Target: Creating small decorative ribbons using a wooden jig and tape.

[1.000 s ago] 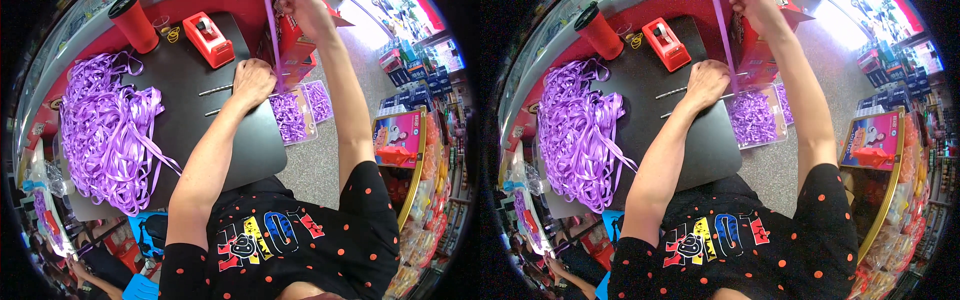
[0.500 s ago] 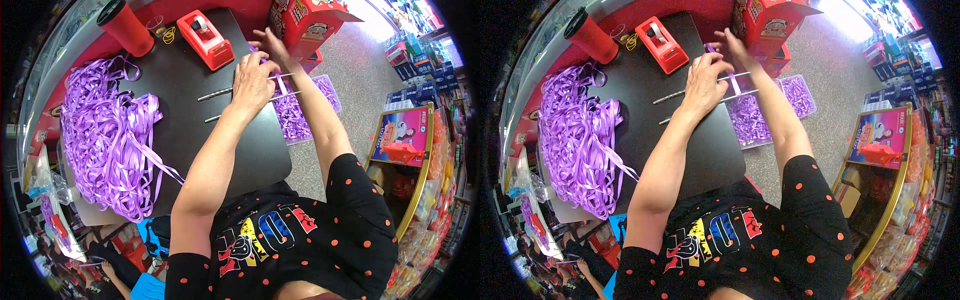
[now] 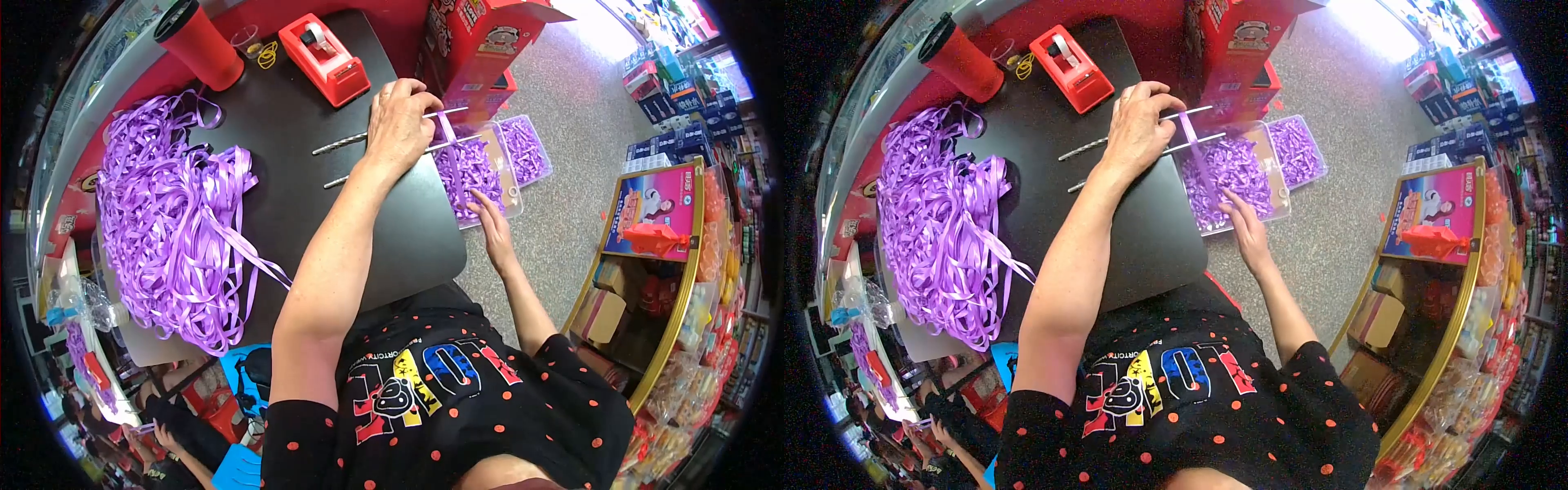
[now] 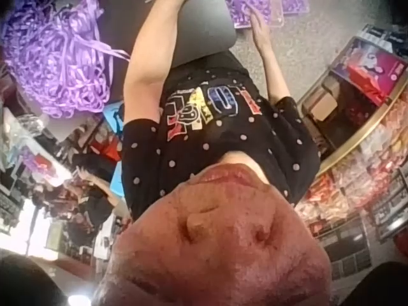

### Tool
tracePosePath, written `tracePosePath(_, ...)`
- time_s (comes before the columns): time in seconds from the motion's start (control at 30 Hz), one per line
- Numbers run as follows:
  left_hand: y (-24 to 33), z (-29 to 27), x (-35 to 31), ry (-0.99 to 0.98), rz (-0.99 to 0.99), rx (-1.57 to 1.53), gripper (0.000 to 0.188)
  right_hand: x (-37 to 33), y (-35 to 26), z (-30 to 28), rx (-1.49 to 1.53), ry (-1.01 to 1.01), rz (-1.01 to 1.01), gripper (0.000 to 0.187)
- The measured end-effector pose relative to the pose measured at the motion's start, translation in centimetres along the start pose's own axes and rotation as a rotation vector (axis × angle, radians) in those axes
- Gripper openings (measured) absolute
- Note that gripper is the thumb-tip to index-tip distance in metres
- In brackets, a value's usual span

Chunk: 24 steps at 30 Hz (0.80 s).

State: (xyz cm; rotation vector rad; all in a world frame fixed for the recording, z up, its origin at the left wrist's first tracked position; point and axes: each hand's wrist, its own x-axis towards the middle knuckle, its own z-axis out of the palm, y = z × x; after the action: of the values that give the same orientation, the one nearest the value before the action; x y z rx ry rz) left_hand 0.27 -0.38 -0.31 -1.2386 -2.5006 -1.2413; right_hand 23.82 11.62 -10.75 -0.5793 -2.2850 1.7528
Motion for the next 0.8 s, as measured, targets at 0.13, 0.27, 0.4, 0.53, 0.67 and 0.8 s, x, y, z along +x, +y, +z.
tracePosePath(0.13, 0.0, -0.1, 0.1, -0.037, 0.027, 0.05, 0.025, -4.3, -5.4, -1.6, -0.194, 0.072, -0.134, 0.04)
tracePosePath(0.27, -0.1, -0.1, 0.1, -0.053, 0.008, 0.063, 0.025, -5.0, -8.0, -1.4, -0.126, 0.116, -0.233, 0.041)
tracePosePath(0.4, 0.0, 0.0, 0.0, -0.045, 0.01, 0.059, 0.025, -3.9, -9.9, -1.9, 0.081, 0.181, -0.312, 0.044)
tracePosePath(0.53, 0.0, 0.0, 0.0, -0.044, 0.016, 0.049, 0.028, 0.7, -14.3, -3.0, 0.439, 0.101, -0.507, 0.055)
tracePosePath(0.67, 0.4, -0.3, 0.4, 0.095, -0.038, -0.135, 0.035, 8.1, -18.4, -2.5, 0.431, 0.006, -0.572, 0.056)
tracePosePath(0.8, 0.3, -0.9, 0.9, 0.277, -0.176, -0.485, 0.035, 16.0, -18.0, -1.4, 0.376, -0.06, -0.507, 0.057)
